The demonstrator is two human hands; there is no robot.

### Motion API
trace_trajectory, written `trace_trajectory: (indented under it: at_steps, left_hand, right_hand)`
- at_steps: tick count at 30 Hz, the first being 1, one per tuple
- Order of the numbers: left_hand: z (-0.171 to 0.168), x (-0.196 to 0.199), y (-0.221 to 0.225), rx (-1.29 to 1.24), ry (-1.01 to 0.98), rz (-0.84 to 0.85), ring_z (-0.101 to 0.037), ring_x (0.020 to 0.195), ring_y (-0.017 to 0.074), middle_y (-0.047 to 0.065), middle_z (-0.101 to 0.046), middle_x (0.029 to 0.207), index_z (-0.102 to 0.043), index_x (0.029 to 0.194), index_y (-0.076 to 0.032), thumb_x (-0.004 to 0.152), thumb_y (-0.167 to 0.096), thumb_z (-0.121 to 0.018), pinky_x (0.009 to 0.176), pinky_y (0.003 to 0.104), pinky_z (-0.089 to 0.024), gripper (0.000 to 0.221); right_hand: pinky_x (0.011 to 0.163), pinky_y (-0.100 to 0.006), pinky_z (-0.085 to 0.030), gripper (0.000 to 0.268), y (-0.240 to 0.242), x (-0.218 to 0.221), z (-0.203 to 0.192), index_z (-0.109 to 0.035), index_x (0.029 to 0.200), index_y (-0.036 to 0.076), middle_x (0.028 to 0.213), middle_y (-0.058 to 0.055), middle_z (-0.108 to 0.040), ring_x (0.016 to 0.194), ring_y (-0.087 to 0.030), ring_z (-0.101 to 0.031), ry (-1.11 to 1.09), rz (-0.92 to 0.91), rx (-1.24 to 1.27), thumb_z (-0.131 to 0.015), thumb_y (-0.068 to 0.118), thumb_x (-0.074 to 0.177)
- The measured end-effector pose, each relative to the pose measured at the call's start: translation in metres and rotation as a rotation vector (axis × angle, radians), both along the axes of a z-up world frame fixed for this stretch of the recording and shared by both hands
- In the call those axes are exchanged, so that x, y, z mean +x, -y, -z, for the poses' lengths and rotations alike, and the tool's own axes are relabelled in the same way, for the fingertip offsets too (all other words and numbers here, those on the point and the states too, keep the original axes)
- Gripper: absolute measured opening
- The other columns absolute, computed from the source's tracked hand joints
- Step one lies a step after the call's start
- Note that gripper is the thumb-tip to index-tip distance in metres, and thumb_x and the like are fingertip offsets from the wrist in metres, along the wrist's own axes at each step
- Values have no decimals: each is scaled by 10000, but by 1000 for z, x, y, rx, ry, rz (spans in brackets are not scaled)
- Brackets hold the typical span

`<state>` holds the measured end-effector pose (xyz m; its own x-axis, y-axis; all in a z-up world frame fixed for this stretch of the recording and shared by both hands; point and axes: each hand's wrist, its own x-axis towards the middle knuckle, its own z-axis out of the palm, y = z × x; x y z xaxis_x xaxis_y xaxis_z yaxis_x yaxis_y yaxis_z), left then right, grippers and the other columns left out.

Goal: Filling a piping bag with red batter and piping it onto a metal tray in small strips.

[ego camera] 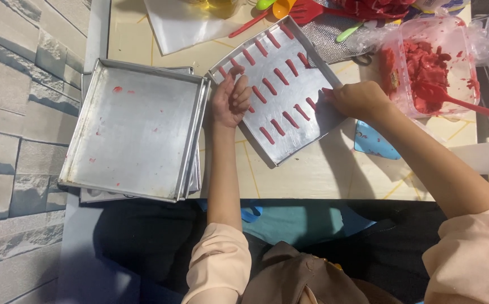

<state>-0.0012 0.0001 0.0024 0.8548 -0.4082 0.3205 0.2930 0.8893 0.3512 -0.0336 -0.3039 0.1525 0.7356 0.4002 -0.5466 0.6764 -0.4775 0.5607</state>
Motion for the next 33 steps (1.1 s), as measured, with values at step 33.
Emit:
trace_trajectory:
  at_steps: [33]
  left_hand:
    - [-1, 0, 0, 6, -1, -1, -385, 515, 39, -47, -351, 694, -531, 1313, -187, 1075, -365, -432, 433, 108, -333, 313]
  right_hand:
    - [803, -211, -639, 247, -3, 8, 6, -659, 1219, 168, 1072, 25, -650, 1051, -89, -699, -71, -152, -145, -646, 160, 972]
